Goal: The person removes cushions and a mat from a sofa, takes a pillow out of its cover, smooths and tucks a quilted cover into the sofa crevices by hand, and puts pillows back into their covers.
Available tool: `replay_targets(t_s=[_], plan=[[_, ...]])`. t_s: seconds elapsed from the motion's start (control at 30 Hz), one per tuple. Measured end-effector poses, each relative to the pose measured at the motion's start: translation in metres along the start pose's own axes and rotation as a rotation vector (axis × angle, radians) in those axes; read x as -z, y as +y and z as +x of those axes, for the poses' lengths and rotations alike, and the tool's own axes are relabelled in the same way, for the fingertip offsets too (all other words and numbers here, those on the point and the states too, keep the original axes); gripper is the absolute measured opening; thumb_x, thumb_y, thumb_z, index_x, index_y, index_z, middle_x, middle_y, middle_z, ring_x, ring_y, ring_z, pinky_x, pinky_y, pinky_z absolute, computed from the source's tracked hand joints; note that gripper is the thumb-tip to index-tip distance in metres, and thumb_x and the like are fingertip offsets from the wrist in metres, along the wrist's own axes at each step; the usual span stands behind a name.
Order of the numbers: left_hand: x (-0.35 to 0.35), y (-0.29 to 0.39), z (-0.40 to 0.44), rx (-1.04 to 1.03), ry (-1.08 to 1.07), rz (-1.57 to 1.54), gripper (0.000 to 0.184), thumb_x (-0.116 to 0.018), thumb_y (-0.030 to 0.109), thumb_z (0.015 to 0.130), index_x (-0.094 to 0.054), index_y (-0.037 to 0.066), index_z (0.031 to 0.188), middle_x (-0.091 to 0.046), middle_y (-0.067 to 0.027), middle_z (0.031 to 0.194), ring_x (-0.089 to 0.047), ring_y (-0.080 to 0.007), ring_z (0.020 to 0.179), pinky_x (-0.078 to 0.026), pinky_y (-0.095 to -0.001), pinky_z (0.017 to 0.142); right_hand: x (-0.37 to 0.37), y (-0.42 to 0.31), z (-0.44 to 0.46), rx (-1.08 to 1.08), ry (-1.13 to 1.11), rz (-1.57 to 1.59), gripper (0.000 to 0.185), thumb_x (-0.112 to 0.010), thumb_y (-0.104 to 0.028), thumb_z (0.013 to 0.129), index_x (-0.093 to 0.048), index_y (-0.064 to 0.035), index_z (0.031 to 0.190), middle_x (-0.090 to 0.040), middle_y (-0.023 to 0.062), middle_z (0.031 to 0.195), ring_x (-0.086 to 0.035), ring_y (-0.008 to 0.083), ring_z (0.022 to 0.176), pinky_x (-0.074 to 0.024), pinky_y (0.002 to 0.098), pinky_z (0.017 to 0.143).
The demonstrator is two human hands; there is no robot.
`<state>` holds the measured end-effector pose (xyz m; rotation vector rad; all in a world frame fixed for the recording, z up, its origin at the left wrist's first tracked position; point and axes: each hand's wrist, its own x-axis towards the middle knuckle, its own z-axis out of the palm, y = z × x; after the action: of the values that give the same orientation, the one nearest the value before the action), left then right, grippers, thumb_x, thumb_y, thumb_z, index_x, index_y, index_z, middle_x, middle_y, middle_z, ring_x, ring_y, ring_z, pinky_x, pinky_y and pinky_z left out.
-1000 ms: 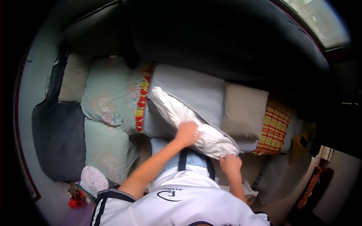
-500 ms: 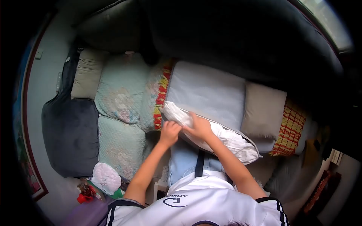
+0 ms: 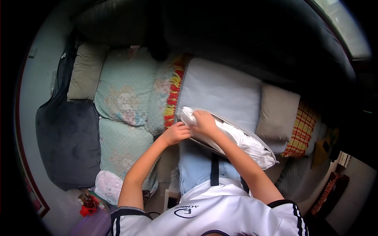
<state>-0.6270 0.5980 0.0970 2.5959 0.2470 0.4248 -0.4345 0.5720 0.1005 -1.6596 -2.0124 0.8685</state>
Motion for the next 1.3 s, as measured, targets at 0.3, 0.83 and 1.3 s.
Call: replay_targets(t_s=[0.3,0.83,1.3], plan=[[0.018,-0.011,0.010,-0.265,0.066,0.262,0.012,-0.053,0.015,0.064,-0.051,0.010,0.075,-0.047,0.0029,0.066,-0.047,-0.0120,0.065,-0.039,-0.0237,0.064,-0.011,-0.014,-0.023,-0.003,-0.136,-0.102,0.038,-0.064,-0.019,0.063,-0.049,-0.0044,0.095,-0.056,0.0143,0.088,-0.055,0.0316,0.080,-0.0439,0.0401,0.070],[0.040,0.042,-0.005,0.620,-0.050,-0.028,0.010,-0.062,0.017,0.067,-0.056,0.008,0.065,-0.053,-0.0029,0.066,-0.048,-0.0218,0.070,-0.036,-0.0368,0.073,0.009,-0.005,-0.031,0.002,-0.355,0.104,0.051,-0.061,-0.039,0.067,-0.051,-0.0024,0.101,-0.058,0.0183,0.094,-0.055,0.0339,0.089,-0.0415,0.0418,0.080],[-0.002,-0.017,0.048,0.989,-0.105,-0.031,0.044,-0.064,0.025,0.067,-0.051,0.007,0.105,-0.050,-0.0128,0.107,-0.045,-0.0306,0.102,-0.036,-0.0448,0.084,0.068,0.068,-0.104,-0.248,0.091,0.102,0.037,-0.059,-0.022,0.071,-0.053,-0.0069,0.104,-0.054,0.0120,0.107,-0.049,0.0281,0.102,-0.0371,0.0363,0.089]])
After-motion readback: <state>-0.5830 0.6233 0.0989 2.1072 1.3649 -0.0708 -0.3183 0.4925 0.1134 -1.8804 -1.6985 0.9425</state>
